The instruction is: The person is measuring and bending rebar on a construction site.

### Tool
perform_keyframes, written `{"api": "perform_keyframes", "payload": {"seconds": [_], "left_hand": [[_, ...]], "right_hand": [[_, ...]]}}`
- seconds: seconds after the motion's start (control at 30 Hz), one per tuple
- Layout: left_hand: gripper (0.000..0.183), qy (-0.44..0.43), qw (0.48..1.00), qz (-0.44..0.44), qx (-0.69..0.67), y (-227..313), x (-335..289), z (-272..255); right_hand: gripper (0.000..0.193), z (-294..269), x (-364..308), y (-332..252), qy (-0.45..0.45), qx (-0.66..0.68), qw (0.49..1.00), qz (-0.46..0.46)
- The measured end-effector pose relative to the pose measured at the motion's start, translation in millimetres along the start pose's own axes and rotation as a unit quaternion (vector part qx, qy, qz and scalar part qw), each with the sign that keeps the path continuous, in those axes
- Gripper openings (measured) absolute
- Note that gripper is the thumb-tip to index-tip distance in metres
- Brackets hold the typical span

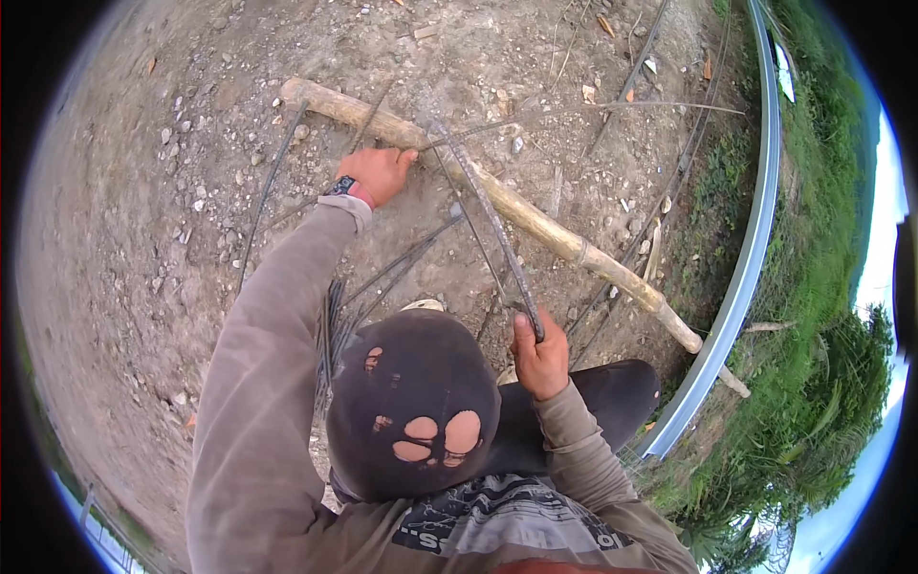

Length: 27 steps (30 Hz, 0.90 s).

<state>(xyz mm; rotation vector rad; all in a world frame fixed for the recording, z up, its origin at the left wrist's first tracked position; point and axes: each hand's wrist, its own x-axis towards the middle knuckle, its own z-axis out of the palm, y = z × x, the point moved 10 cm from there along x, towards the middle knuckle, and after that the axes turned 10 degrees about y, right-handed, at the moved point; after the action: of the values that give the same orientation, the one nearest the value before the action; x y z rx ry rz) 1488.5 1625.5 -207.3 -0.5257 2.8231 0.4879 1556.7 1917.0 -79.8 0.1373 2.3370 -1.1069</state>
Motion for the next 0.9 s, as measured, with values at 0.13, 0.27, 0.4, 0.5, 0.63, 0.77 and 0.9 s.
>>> {"api": "perform_keyframes", "payload": {"seconds": [0.13, 0.27, 0.4, 0.5, 0.63, 0.77, 0.9], "left_hand": [[0.054, -0.040, 0.999, 0.003, -0.009, 16, 7, 14], [0.054, -0.043, 0.999, 0.009, -0.005, 8, 11, 15], [0.054, -0.041, 0.999, -0.024, 0.015, -13, 3, 3], [0.053, -0.053, 0.999, -0.013, 0.003, -3, 1, -7], [0.051, -0.052, 0.999, -0.003, -0.004, 18, 13, 6], [0.050, -0.047, 0.999, -0.010, 0.007, 1, 3, 7], [0.050, -0.059, 0.998, -0.026, 0.003, -8, -3, -5]], "right_hand": [[0.027, 36, 74, -25, 0.072, -0.054, 0.991, -0.099], [0.028, 46, 92, -31, 0.091, 0.010, 0.987, -0.134], [0.027, 16, 14, -12, 0.022, -0.022, 0.998, -0.058], [0.026, 8, 11, -27, 0.032, -0.027, 0.997, -0.059], [0.028, 50, 106, -48, 0.098, -0.039, 0.984, -0.145], [0.029, 47, 71, -27, 0.071, -0.065, 0.990, -0.106], [0.027, 8, 10, -31, 0.047, -0.016, 0.995, -0.090]]}}
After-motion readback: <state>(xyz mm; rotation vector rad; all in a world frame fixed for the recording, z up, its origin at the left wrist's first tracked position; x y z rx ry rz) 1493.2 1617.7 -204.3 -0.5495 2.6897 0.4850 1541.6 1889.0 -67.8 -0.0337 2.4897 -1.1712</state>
